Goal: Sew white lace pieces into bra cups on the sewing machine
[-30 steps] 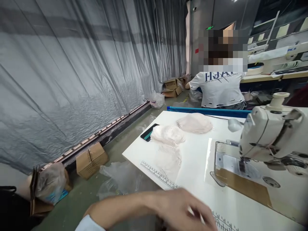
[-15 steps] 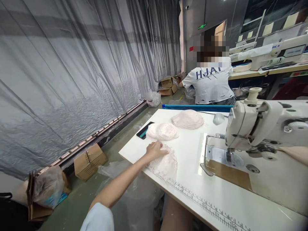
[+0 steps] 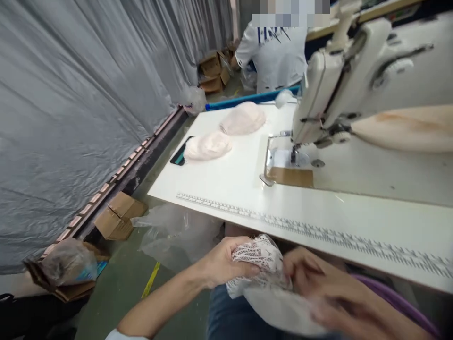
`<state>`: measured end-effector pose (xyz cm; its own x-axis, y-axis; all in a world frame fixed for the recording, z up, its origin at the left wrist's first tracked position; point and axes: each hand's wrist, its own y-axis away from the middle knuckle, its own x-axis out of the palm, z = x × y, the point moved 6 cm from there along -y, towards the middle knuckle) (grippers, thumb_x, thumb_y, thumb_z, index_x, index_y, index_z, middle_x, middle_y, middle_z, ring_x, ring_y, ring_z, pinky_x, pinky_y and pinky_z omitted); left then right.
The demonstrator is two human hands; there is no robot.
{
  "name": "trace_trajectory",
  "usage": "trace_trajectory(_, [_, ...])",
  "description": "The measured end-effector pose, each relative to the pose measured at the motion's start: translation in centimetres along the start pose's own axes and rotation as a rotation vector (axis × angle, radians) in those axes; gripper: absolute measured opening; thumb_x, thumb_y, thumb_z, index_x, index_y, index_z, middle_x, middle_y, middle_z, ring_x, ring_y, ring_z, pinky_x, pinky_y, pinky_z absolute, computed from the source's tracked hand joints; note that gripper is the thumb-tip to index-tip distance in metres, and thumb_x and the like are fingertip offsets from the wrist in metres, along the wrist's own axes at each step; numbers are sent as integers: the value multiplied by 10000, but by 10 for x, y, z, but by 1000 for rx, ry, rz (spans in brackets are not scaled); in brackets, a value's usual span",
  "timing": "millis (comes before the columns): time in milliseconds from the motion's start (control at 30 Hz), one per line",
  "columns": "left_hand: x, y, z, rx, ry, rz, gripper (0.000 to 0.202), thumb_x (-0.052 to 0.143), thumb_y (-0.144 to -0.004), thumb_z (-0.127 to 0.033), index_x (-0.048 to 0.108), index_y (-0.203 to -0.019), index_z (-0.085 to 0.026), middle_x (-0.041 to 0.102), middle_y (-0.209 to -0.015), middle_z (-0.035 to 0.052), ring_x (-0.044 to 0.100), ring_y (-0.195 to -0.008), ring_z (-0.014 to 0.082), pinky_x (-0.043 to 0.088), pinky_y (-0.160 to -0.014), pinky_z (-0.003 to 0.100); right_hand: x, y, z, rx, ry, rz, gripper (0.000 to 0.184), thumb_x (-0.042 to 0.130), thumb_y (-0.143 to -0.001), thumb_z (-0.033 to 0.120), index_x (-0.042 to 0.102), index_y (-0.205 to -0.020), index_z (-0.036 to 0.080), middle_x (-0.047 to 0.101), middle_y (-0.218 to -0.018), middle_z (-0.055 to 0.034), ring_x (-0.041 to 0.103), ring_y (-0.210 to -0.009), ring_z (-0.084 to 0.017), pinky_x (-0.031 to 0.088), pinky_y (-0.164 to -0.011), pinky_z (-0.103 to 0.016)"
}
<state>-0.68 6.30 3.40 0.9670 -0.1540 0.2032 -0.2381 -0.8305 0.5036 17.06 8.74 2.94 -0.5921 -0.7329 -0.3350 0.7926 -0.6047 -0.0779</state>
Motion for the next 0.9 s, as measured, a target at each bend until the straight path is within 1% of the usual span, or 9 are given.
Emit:
trace_trajectory(67, [9,-6,25,-31,16,39,441,821,-593,-379,637,-891,-110,593,-758,14,507,-688,94,379,-656,201,8,-6,-5,132,-102,94,291,424,-936,422,604,-809,233,580,-963,-54,573,-793,-175,487,-658,-287])
trace_trajectory(200, [25,-15,60,-116,113,85,541,826,-561,-444,615,-947,-130,584,-813,18,507,-709,96,395,-678,207,18,-7,-12,164,31,112,282,398,-955,345,610,-817,220,566,-865,-43,564,-783,-171,456,-683,-283])
trace_trajectory(333, [27,-19,69,-65,20,30,500,760,-632,-510,617,-915,-123,588,-783,20,500,-688,96,383,-645,199,32,3,-16,128,211,117,251,386,-956,276,611,-857,224,592,-860,-42,580,-743,-173,438,-643,-278])
trace_trajectory(467, [18,-23,73,-39,-98,-10,482,646,-717,-584,619,-816,-113,531,-665,-4,438,-609,83,325,-570,197,42,14,-11,134,330,264,257,382,-954,241,599,-818,233,603,-737,-17,572,-642,-178,402,-590,-293])
trace_trajectory(567, [10,-26,78,-35,-132,-50,495,653,-692,-603,603,-757,-116,520,-666,-7,443,-624,89,336,-588,204,35,15,13,135,140,329,251,435,-943,289,658,-830,267,662,-781,-22,624,-747,-196,447,-660,-305])
trace_trajectory(633, [8,-28,81,-42,-120,-55,498,665,-677,-603,606,-761,-116,539,-678,-2,461,-632,92,350,-601,206,33,13,34,120,-85,441,238,458,-938,285,694,-908,293,701,-842,-20,644,-848,-191,471,-740,-297])
trace_trajectory(700, [10,-27,84,-52,-69,-42,493,688,-666,-585,617,-801,-116,567,-682,1,475,-623,87,361,-605,204,31,9,48,109,-257,545,253,453,-942,286,706,-952,282,711,-836,-24,653,-837,-174,476,-759,-280])
trace_trajectory(767, [14,-25,83,-54,-6,-33,481,711,-657,-558,633,-835,-117,599,-690,7,493,-619,83,373,-611,201,25,1,43,143,-264,475,247,469,-933,331,704,-927,253,701,-826,-32,645,-802,-176,472,-731,-277])
trace_trajectory(900, [19,-17,77,-37,62,-37,412,756,-642,-491,683,-798,-116,652,-709,29,546,-673,98,400,-644,198,17,-8,-2,302,-7,123,282,428,-935,419,613,-874,215,621,-738,-15,564,-664,-161,405,-591,-257])
